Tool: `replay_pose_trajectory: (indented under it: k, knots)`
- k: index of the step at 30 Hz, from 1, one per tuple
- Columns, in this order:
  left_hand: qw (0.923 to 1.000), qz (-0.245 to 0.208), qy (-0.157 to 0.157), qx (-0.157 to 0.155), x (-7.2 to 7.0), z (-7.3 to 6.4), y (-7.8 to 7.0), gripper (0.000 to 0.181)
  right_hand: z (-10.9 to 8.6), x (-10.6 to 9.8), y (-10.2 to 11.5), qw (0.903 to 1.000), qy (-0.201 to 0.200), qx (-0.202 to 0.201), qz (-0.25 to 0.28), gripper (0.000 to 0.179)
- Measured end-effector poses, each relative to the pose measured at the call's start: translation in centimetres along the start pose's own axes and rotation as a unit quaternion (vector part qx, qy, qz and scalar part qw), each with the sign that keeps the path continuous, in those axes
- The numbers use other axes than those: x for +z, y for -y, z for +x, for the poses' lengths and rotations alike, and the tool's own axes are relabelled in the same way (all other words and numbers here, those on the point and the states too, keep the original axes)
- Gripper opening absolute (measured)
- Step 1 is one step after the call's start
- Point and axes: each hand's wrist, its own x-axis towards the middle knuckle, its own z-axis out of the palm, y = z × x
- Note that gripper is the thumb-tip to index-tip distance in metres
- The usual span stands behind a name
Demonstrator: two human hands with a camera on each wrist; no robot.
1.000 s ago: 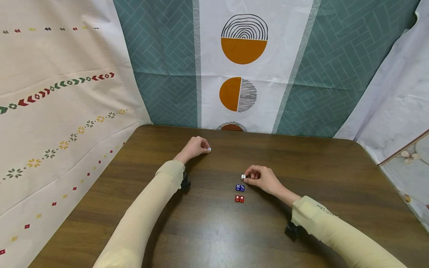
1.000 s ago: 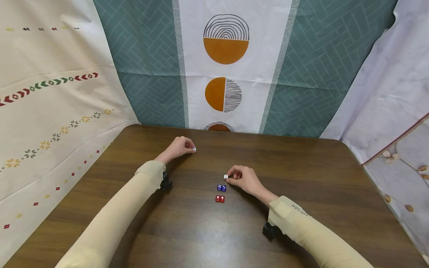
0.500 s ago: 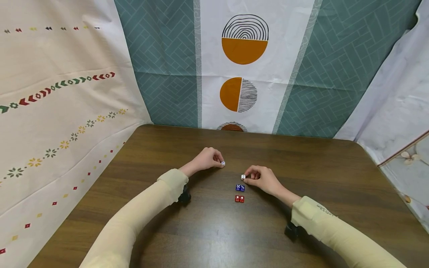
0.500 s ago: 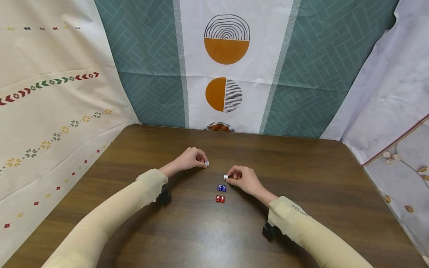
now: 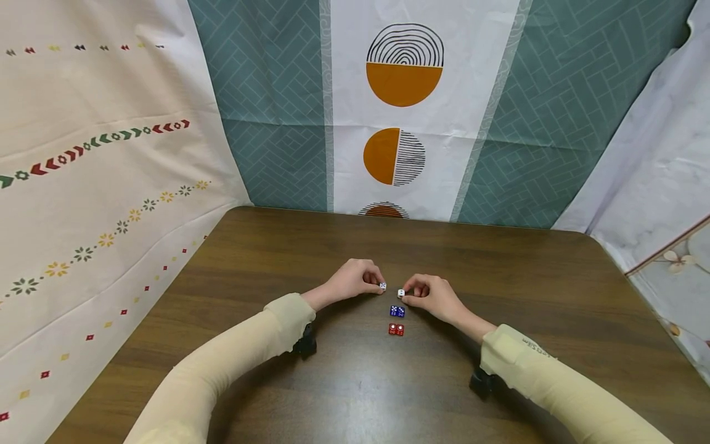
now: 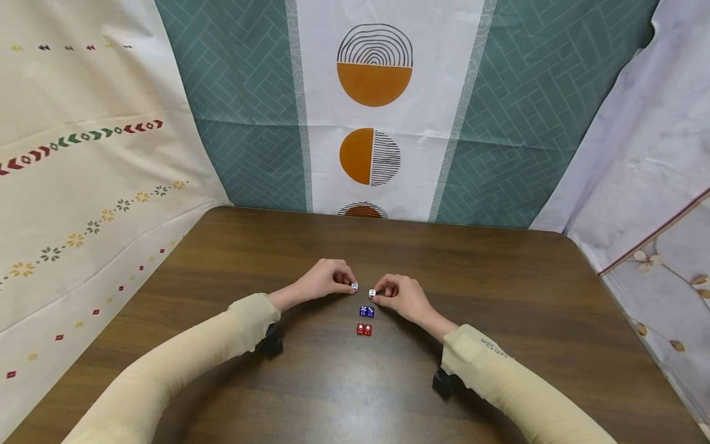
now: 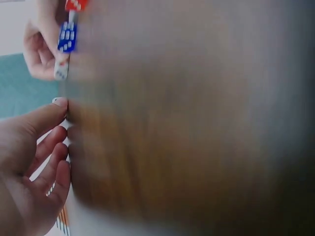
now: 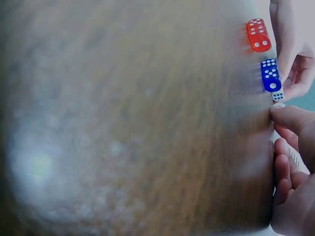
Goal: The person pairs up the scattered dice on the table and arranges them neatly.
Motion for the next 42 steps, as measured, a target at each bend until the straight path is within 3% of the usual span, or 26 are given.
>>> replay_pose_trajectory:
  k: [17,42]
  knots:
    - [0.9998,0.01,-0.007,-0.012,1.7,-0.1,-2.3,0.012,-0.1,-0.2,0.0,1.0,0.001,0.0,0.0,0.012]
    - [0.9991,0.037,-0.009,-0.016,1.7,-0.2,-2.6,0.012,-0.3,0.0,-0.1,0.9999,0.001,-0.015,0.003,0.013]
